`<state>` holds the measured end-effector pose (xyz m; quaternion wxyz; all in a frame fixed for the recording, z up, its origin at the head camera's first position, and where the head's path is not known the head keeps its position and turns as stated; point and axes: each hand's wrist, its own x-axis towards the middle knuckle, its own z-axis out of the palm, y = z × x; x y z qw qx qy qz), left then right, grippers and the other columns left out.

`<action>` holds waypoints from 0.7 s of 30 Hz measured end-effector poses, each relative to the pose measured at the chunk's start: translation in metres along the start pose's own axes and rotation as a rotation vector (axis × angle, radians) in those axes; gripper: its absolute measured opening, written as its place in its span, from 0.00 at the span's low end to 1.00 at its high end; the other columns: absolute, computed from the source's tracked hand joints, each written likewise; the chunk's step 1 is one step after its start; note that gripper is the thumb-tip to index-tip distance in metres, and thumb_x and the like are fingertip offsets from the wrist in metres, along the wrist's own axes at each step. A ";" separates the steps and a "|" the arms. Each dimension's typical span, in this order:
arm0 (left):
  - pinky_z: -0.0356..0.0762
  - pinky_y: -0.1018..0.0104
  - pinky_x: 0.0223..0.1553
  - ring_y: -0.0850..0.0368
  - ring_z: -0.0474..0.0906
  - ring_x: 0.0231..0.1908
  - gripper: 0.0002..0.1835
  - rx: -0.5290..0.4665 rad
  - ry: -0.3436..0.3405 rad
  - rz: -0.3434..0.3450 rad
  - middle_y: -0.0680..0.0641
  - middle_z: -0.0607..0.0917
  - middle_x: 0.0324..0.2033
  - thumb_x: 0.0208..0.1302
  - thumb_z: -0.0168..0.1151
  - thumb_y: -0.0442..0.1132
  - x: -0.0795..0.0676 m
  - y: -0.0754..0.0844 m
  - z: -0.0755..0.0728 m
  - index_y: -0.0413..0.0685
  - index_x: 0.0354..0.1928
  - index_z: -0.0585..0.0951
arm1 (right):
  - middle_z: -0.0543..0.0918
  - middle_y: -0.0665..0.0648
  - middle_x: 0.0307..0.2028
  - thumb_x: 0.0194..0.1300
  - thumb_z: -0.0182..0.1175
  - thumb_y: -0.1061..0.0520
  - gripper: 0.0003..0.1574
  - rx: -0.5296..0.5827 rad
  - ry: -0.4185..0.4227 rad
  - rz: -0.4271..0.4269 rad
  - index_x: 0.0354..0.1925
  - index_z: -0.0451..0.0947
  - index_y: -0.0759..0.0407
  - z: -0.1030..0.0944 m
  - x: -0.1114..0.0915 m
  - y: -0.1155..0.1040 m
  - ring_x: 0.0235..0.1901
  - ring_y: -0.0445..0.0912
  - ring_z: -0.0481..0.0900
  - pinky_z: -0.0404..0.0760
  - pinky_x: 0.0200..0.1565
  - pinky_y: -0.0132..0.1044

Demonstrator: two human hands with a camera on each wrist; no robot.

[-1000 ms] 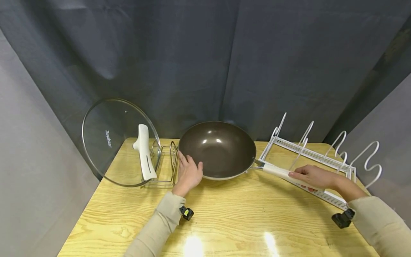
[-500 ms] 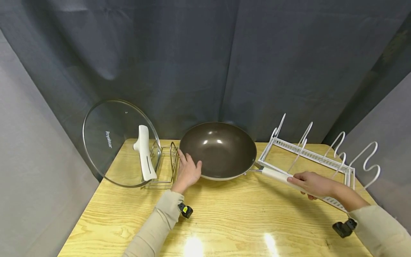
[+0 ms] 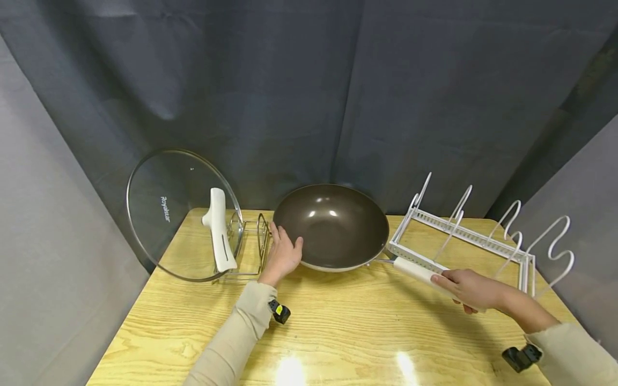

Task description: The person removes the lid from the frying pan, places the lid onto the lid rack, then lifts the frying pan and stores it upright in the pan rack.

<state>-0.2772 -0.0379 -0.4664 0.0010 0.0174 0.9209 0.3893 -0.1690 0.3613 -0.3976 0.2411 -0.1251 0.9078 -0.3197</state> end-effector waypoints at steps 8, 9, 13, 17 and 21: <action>0.66 0.47 0.58 0.35 0.59 0.63 0.40 -0.015 0.005 -0.002 0.42 0.26 0.71 0.72 0.43 0.53 0.007 -0.002 0.000 0.31 0.71 0.42 | 0.68 0.56 0.19 0.77 0.35 0.45 0.25 0.019 -0.041 -0.007 0.39 0.67 0.64 0.006 -0.003 -0.005 0.10 0.42 0.68 0.74 0.16 0.41; 0.65 0.48 0.59 0.35 0.59 0.64 0.40 -0.014 0.005 -0.002 0.42 0.26 0.71 0.72 0.43 0.53 0.008 -0.002 0.000 0.32 0.71 0.42 | 0.68 0.56 0.19 0.77 0.35 0.44 0.26 0.023 -0.045 -0.006 0.39 0.67 0.64 0.007 -0.003 -0.005 0.10 0.42 0.68 0.75 0.16 0.41; 0.65 0.48 0.59 0.37 0.57 0.65 0.40 -0.012 0.004 0.002 0.43 0.27 0.71 0.72 0.42 0.53 0.011 -0.002 0.000 0.33 0.72 0.41 | 0.69 0.56 0.18 0.77 0.35 0.45 0.26 0.017 -0.031 -0.009 0.42 0.67 0.66 0.011 -0.005 -0.007 0.09 0.42 0.69 0.74 0.15 0.40; 0.67 0.48 0.57 0.37 0.57 0.65 0.40 -0.021 0.001 0.005 0.44 0.27 0.72 0.72 0.43 0.53 0.013 -0.002 0.000 0.35 0.72 0.40 | 0.69 0.57 0.19 0.77 0.36 0.46 0.27 -0.019 -0.002 -0.019 0.46 0.68 0.69 0.014 -0.007 -0.012 0.08 0.42 0.70 0.74 0.14 0.39; 0.68 0.47 0.56 0.35 0.59 0.63 0.41 -0.007 0.000 0.005 0.44 0.27 0.72 0.72 0.43 0.54 0.015 -0.002 0.000 0.36 0.72 0.39 | 0.70 0.58 0.20 0.77 0.36 0.45 0.27 -0.031 0.004 -0.018 0.44 0.68 0.68 0.017 -0.009 -0.017 0.08 0.42 0.70 0.76 0.17 0.39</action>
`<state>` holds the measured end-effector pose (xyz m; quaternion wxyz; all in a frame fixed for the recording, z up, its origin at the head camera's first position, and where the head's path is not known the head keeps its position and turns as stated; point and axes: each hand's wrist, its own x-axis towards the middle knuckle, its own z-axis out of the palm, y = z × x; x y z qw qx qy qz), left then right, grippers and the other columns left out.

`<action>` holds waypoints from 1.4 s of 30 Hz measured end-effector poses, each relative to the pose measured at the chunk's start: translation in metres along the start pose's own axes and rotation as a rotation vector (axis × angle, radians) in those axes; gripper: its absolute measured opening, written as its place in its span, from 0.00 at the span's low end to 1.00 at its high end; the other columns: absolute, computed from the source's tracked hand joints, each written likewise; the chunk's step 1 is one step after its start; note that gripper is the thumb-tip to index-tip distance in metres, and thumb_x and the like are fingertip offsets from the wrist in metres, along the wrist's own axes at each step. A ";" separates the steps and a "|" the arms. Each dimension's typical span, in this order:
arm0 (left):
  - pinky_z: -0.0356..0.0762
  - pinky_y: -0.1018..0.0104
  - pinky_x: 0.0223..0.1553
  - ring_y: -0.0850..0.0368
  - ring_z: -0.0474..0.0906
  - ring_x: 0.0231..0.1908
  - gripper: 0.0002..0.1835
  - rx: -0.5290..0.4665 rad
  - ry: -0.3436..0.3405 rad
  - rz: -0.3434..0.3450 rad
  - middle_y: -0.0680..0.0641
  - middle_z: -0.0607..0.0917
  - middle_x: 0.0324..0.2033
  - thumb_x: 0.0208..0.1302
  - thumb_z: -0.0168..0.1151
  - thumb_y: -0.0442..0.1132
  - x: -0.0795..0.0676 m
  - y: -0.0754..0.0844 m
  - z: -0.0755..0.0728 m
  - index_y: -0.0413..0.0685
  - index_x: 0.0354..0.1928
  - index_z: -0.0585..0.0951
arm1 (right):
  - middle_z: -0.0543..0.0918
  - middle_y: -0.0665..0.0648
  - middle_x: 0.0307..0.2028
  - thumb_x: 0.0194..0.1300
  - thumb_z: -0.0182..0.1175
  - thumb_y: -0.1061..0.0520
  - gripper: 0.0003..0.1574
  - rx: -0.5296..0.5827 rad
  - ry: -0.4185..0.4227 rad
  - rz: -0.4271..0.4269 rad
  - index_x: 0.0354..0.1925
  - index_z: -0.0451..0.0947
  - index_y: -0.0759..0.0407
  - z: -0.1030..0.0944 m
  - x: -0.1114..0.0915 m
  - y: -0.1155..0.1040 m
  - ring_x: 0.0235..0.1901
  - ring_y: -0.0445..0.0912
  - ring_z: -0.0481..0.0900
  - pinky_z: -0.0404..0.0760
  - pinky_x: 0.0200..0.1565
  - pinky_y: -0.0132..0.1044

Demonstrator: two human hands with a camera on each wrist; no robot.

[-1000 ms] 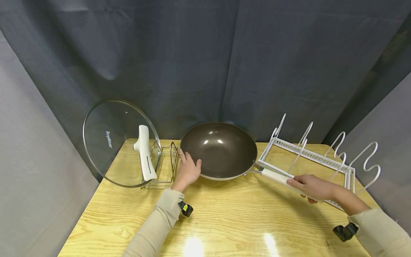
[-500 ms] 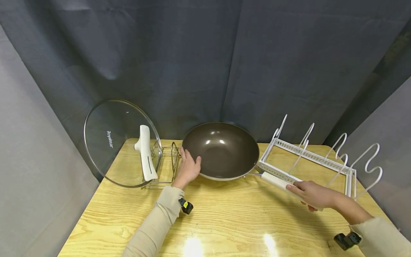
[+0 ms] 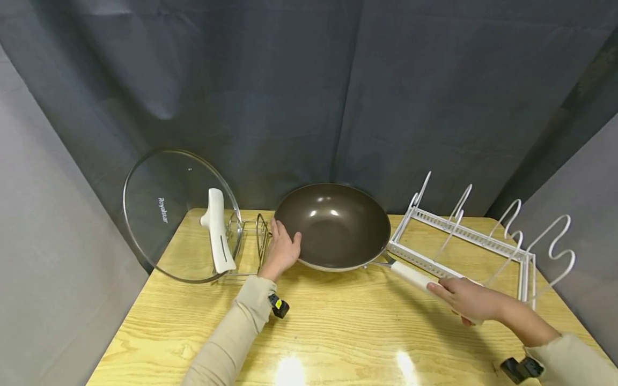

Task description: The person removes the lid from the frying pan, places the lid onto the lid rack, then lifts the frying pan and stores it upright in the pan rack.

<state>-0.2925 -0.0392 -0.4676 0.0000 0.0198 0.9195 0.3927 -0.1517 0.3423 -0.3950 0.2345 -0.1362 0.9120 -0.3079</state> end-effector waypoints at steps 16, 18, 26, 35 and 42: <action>0.71 0.47 0.52 0.33 0.54 0.65 0.42 0.107 0.074 0.039 0.33 0.30 0.70 0.70 0.47 0.54 -0.018 0.013 0.005 0.31 0.71 0.46 | 0.72 0.62 0.21 0.76 0.35 0.42 0.32 0.238 -0.091 0.062 0.51 0.65 0.71 -0.011 0.003 0.012 0.09 0.43 0.71 0.77 0.13 0.43; 0.72 0.48 0.52 0.34 0.52 0.66 0.42 0.112 0.075 0.022 0.34 0.27 0.70 0.70 0.47 0.55 -0.023 0.016 0.009 0.31 0.71 0.46 | 0.74 0.62 0.21 0.76 0.35 0.41 0.31 0.277 -0.121 0.075 0.47 0.64 0.68 -0.012 0.003 0.013 0.09 0.43 0.71 0.77 0.13 0.42; 0.63 0.45 0.59 0.36 0.42 0.69 0.44 0.107 0.076 -0.023 0.36 0.22 0.69 0.68 0.46 0.59 -0.034 0.023 0.021 0.33 0.71 0.47 | 0.75 0.62 0.23 0.77 0.34 0.42 0.28 0.336 -0.176 0.086 0.45 0.63 0.66 -0.011 0.001 0.010 0.09 0.41 0.71 0.75 0.12 0.36; 0.65 0.47 0.59 0.35 0.47 0.68 0.43 0.125 0.089 0.001 0.35 0.26 0.69 0.68 0.47 0.58 -0.029 0.018 0.022 0.32 0.71 0.48 | 0.75 0.64 0.23 0.76 0.35 0.42 0.31 0.340 -0.149 0.078 0.53 0.64 0.69 -0.001 0.000 0.008 0.09 0.43 0.73 0.76 0.12 0.38; 0.64 0.46 0.59 0.36 0.47 0.68 0.43 0.088 0.052 0.016 0.37 0.24 0.70 0.69 0.47 0.57 -0.026 0.014 0.019 0.34 0.72 0.46 | 0.73 0.63 0.21 0.75 0.36 0.40 0.32 0.317 -0.113 0.106 0.53 0.64 0.68 0.010 -0.003 0.004 0.09 0.43 0.73 0.77 0.12 0.43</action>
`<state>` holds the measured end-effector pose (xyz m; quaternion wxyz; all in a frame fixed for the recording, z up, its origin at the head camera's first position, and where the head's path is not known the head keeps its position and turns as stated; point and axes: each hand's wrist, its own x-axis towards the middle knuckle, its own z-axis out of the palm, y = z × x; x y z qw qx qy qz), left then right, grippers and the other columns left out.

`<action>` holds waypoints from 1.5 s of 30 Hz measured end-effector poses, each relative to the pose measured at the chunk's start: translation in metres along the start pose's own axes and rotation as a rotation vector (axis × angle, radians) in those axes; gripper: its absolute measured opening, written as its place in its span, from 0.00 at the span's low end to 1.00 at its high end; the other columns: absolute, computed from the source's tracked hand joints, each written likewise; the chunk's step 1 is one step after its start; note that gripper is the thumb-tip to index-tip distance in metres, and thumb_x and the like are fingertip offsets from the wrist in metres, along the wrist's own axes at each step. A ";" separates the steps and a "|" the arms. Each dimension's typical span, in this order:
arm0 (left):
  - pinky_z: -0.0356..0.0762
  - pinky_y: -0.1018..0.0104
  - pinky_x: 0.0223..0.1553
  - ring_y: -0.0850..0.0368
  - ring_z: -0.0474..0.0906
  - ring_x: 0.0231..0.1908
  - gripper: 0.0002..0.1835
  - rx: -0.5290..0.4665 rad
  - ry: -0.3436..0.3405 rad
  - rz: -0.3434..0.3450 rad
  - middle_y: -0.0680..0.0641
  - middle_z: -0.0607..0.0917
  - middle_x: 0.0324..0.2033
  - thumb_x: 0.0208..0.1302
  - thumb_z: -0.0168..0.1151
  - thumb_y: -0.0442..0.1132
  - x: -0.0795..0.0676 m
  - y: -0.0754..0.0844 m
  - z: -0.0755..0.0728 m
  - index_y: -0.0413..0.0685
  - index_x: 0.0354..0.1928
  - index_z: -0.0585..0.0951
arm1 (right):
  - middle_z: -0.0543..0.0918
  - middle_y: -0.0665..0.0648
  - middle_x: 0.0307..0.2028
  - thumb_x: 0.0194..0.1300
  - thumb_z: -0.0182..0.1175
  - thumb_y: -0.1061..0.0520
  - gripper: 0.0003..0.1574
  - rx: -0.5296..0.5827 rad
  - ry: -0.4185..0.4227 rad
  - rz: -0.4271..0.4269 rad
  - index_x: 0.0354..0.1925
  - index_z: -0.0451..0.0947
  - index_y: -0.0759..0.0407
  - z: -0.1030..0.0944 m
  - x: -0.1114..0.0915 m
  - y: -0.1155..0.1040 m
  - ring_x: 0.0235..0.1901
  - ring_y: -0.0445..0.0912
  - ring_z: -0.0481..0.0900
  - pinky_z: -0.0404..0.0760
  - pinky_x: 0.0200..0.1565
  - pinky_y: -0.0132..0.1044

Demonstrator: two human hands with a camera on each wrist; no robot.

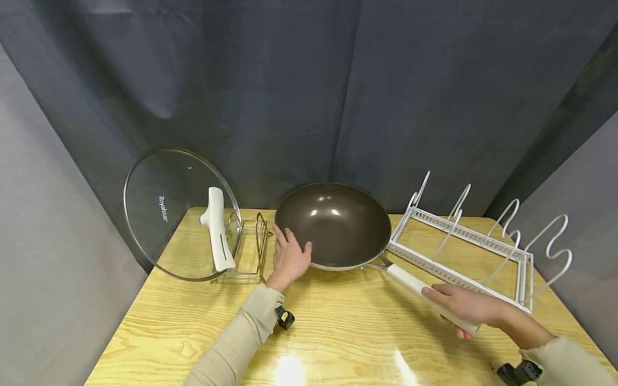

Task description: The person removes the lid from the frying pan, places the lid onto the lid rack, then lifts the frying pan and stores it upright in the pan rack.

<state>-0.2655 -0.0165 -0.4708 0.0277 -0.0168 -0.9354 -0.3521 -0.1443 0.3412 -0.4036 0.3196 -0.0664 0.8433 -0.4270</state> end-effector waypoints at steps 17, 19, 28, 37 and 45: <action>0.72 0.50 0.53 0.37 0.47 0.68 0.43 -0.013 -0.075 0.030 0.39 0.22 0.69 0.69 0.48 0.56 0.010 -0.004 -0.008 0.35 0.72 0.45 | 0.71 0.61 0.21 0.75 0.36 0.39 0.33 0.054 0.019 0.002 0.51 0.64 0.69 0.026 -0.007 -0.013 0.09 0.43 0.73 0.75 0.11 0.38; 0.72 0.51 0.52 0.37 0.48 0.68 0.43 -0.004 -0.080 0.029 0.39 0.22 0.69 0.69 0.48 0.56 0.011 -0.004 -0.009 0.36 0.72 0.45 | 0.71 0.61 0.21 0.75 0.36 0.39 0.33 0.057 0.027 0.000 0.50 0.64 0.69 0.028 -0.007 -0.014 0.09 0.43 0.73 0.75 0.11 0.37; 0.52 0.46 0.66 0.38 0.35 0.70 0.41 0.065 -0.090 0.037 0.36 0.27 0.70 0.70 0.46 0.55 0.011 -0.002 -0.014 0.35 0.72 0.46 | 0.72 0.62 0.22 0.75 0.37 0.39 0.31 0.069 0.036 -0.021 0.46 0.66 0.67 0.032 -0.008 -0.013 0.10 0.44 0.74 0.75 0.12 0.37; 0.63 0.52 0.61 0.42 0.62 0.62 0.26 0.111 -0.020 0.287 0.36 0.66 0.63 0.70 0.48 0.51 -0.020 0.040 -0.027 0.36 0.58 0.73 | 0.75 0.62 0.24 0.75 0.38 0.40 0.35 0.237 -0.064 -0.006 0.52 0.60 0.73 0.030 -0.005 -0.015 0.14 0.43 0.77 0.77 0.16 0.35; 0.65 0.71 0.19 0.63 0.67 0.17 0.16 -0.048 -0.208 0.400 0.57 0.74 0.18 0.70 0.49 0.51 -0.054 0.075 -0.015 0.54 0.26 0.76 | 0.76 0.61 0.26 0.74 0.38 0.39 0.34 0.370 -0.118 0.011 0.48 0.60 0.72 0.032 -0.004 -0.010 0.18 0.46 0.81 0.82 0.21 0.39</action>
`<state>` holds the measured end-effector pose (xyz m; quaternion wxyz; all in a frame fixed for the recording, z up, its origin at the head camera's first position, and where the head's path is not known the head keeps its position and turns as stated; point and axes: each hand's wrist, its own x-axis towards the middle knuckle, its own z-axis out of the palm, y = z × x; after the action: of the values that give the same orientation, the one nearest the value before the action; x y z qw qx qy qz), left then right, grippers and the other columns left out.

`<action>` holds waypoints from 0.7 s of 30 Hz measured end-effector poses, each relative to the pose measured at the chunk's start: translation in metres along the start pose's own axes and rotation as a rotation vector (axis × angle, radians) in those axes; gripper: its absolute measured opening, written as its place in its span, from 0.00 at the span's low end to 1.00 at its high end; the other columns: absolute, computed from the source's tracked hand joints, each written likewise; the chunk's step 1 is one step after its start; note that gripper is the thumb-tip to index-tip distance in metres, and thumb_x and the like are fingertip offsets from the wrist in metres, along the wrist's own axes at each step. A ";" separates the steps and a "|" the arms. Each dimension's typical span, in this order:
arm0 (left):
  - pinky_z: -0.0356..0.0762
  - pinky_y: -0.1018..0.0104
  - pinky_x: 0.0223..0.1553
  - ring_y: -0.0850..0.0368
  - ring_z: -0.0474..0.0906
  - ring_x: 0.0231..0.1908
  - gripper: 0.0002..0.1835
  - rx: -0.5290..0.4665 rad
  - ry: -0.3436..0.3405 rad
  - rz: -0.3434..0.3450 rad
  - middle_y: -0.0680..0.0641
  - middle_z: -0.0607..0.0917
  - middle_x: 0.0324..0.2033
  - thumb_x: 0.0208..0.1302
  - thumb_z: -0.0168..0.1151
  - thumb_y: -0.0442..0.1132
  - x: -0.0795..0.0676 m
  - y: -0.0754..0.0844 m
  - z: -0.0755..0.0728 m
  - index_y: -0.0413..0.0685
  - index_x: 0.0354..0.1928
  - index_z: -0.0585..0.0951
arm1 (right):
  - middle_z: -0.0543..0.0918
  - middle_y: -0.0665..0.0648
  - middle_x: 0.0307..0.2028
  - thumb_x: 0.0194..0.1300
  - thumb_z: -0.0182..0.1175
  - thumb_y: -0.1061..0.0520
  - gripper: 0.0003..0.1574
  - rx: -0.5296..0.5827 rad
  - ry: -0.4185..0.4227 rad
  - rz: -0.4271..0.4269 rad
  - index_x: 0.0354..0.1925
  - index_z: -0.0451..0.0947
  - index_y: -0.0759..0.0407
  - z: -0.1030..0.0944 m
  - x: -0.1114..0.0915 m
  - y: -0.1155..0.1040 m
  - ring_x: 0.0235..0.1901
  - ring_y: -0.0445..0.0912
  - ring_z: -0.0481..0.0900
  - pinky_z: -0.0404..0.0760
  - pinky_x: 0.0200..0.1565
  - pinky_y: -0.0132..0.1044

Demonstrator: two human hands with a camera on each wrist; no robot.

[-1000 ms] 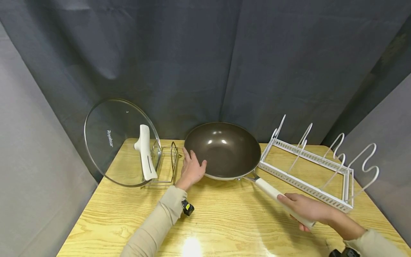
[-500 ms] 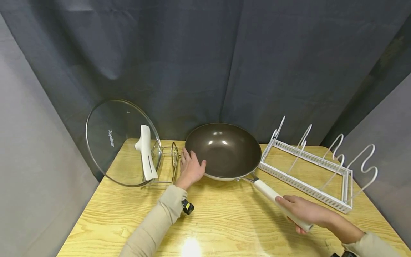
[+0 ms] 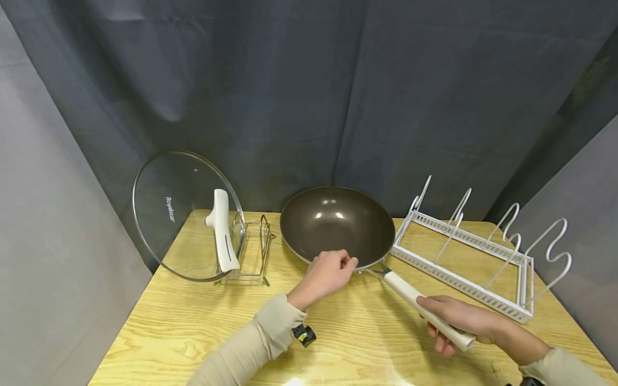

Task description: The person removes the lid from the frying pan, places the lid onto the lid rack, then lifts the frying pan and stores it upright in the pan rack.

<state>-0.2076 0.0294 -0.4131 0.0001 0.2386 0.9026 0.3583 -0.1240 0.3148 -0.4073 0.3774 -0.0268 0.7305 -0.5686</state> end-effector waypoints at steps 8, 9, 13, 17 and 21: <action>0.55 0.72 0.11 0.63 0.58 0.11 0.24 -0.320 -0.286 -0.162 0.56 0.70 0.13 0.71 0.44 0.57 -0.008 0.025 0.042 0.54 0.20 0.73 | 0.77 0.61 0.27 0.74 0.39 0.39 0.33 0.022 -0.017 0.013 0.48 0.60 0.71 -0.001 -0.002 -0.001 0.17 0.44 0.80 0.81 0.20 0.37; 0.53 0.71 0.11 0.63 0.57 0.11 0.25 -0.342 -0.300 -0.192 0.55 0.69 0.13 0.71 0.43 0.58 -0.007 0.027 0.046 0.52 0.20 0.73 | 0.77 0.61 0.27 0.74 0.39 0.39 0.34 0.018 -0.016 0.017 0.48 0.60 0.72 -0.002 -0.002 -0.001 0.16 0.43 0.80 0.80 0.19 0.36; 0.58 0.68 0.15 0.61 0.60 0.15 0.26 -0.441 -0.318 -0.292 0.53 0.71 0.17 0.69 0.43 0.61 0.000 0.031 0.063 0.50 0.25 0.76 | 0.78 0.63 0.28 0.73 0.40 0.38 0.35 0.002 -0.004 0.024 0.49 0.61 0.72 -0.004 -0.002 0.000 0.14 0.43 0.79 0.79 0.17 0.34; 0.67 0.64 0.26 0.58 0.66 0.22 0.26 -0.633 -0.327 -0.381 0.50 0.73 0.21 0.68 0.47 0.59 0.009 0.031 0.081 0.43 0.31 0.78 | 0.78 0.63 0.28 0.74 0.40 0.38 0.34 -0.001 -0.005 0.019 0.47 0.62 0.71 -0.005 -0.001 0.002 0.14 0.43 0.80 0.79 0.17 0.35; 0.78 0.54 0.43 0.48 0.79 0.36 0.23 -0.856 -0.286 -0.481 0.44 0.79 0.31 0.68 0.51 0.54 0.015 0.034 0.100 0.37 0.40 0.77 | 0.78 0.62 0.27 0.74 0.39 0.39 0.34 0.008 -0.020 -0.001 0.46 0.62 0.72 -0.005 0.000 0.003 0.17 0.44 0.81 0.81 0.20 0.36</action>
<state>-0.1887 0.1220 -0.4631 0.3036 0.0495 0.6953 0.6496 -0.1257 0.3199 -0.4096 0.3848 -0.0314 0.7243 -0.5713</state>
